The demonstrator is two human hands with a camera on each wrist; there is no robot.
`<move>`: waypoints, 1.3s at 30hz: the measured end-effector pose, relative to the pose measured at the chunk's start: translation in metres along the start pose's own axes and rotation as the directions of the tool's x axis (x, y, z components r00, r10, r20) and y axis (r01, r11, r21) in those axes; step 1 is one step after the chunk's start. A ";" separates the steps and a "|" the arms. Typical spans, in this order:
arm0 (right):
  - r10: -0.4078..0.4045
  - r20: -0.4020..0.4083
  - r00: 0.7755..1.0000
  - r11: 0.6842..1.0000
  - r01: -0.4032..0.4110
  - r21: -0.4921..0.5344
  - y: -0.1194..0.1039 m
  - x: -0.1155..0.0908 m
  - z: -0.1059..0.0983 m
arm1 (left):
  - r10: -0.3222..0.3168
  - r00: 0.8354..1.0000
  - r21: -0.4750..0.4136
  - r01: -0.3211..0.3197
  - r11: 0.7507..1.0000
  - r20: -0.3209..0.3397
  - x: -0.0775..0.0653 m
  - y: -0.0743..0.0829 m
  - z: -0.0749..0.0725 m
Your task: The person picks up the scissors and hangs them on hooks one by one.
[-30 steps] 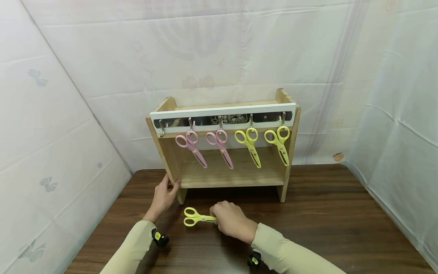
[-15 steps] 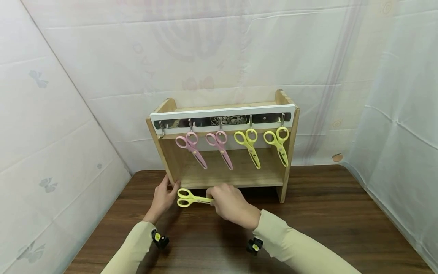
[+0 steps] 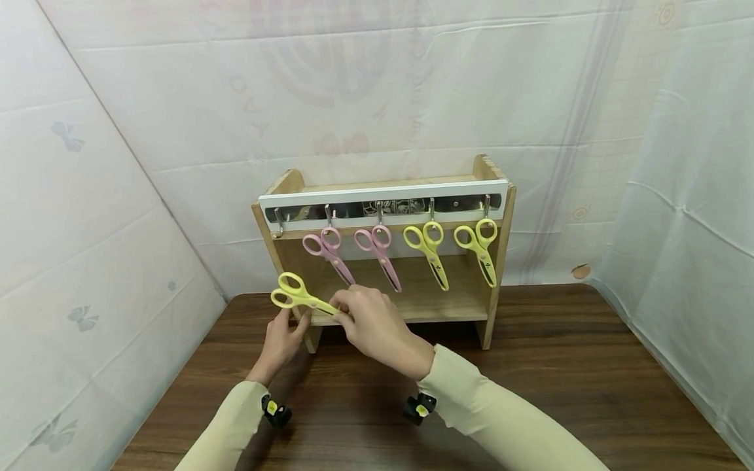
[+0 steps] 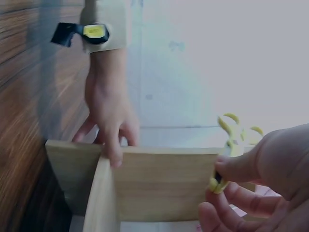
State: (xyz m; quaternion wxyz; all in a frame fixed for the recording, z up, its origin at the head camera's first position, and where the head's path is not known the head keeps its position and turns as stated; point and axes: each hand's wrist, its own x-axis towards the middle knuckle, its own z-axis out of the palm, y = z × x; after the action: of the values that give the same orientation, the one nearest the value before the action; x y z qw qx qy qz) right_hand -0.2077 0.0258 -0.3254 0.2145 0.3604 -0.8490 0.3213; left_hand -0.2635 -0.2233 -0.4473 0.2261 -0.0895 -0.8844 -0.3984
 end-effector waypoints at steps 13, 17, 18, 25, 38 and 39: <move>-0.015 -0.212 0.977 0.983 0.053 0.174 -0.013 0.031 0.009 | -0.034 0.999 -0.027 0.034 0.999 0.006 0.001 -0.001 0.001; -0.006 -0.208 0.978 0.983 0.044 0.179 -0.014 0.037 0.013 | -0.026 1.000 -0.028 0.026 0.999 0.001 0.002 0.000 0.001; -0.002 -0.204 0.979 0.983 0.039 0.180 -0.014 0.038 0.014 | -0.024 1.000 -0.030 0.024 0.999 0.000 0.002 0.000 0.001; 0.034 -0.188 0.982 0.982 0.003 0.191 -0.013 0.040 0.022 | -0.026 1.000 -0.023 0.027 0.999 0.007 0.001 0.001 0.000; 0.058 -0.230 0.971 0.985 -0.018 0.173 -0.016 0.042 0.038 | -0.035 0.999 -0.030 0.035 0.999 0.011 0.002 0.001 0.000; 0.059 -0.233 0.971 0.984 -0.017 0.178 -0.015 0.043 0.039 | -0.034 0.999 -0.032 0.035 0.999 0.013 0.002 0.001 0.000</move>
State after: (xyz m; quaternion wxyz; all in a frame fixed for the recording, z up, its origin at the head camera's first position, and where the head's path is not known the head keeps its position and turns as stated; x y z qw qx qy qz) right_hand -0.2290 -0.0300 -0.3215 0.2761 0.3204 -0.7926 0.4393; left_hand -0.2647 -0.2229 -0.4456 0.2123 -0.0802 -0.8807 -0.4158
